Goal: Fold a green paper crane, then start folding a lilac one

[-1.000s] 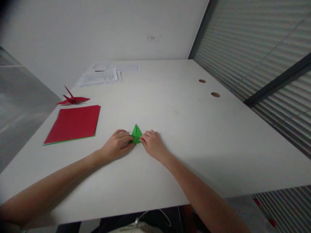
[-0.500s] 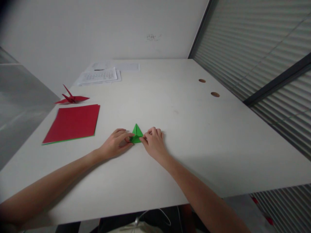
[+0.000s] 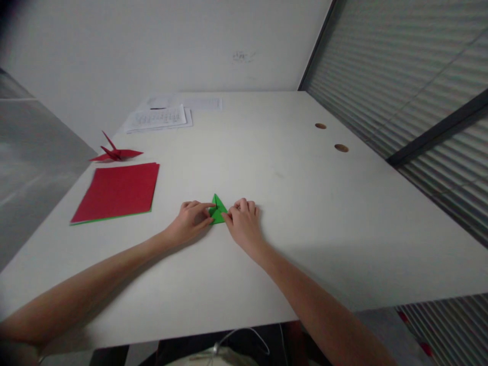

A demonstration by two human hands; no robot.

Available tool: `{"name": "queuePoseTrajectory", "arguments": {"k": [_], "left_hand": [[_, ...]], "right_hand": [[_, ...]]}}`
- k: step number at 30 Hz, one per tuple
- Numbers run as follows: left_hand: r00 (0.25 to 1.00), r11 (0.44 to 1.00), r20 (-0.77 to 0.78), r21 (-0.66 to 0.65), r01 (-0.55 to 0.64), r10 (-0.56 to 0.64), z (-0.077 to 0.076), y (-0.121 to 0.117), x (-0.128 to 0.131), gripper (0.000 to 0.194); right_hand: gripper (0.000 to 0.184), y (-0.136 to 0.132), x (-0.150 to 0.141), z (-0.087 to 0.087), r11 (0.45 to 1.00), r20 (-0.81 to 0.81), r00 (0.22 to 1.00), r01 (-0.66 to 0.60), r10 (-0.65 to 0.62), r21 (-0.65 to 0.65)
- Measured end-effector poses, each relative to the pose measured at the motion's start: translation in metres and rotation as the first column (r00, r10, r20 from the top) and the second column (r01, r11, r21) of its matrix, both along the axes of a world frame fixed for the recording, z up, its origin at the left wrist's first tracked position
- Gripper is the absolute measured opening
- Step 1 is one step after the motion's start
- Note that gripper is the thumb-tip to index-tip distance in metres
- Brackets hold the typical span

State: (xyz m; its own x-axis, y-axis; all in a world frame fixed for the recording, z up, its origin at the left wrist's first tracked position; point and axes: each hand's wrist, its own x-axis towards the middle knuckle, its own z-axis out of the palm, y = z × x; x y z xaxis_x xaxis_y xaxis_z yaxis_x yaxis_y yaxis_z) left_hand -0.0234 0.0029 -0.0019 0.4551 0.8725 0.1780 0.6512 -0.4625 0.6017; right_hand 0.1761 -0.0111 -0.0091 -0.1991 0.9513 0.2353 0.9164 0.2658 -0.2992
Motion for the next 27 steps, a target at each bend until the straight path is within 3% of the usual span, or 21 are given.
{"name": "queuePoseTrajectory", "arguments": {"k": [7, 18, 27], "left_hand": [[0.990, 0.995, -0.118, 0.079, -0.069, 0.078, -0.0007, -0.0047, 0.0042, 0.018], [0.976, 0.988, -0.155, 0.064, -0.143, 0.152, 0.0040, -0.0059, 0.0039, 0.020], [0.988, 0.996, -0.141, 0.057, -0.062, 0.070, -0.0010, 0.0003, -0.0004, 0.026]], "right_hand": [[0.028, 0.0001, -0.0040, 0.0027, 0.999, 0.001, 0.999, 0.036, -0.036, -0.017], [0.036, 0.0027, -0.0027, 0.0007, 0.999, 0.052, 0.998, 0.024, -0.025, 0.027], [0.039, 0.0038, -0.0020, -0.0005, 0.999, 0.059, 0.998, 0.037, -0.039, 0.034]]}}
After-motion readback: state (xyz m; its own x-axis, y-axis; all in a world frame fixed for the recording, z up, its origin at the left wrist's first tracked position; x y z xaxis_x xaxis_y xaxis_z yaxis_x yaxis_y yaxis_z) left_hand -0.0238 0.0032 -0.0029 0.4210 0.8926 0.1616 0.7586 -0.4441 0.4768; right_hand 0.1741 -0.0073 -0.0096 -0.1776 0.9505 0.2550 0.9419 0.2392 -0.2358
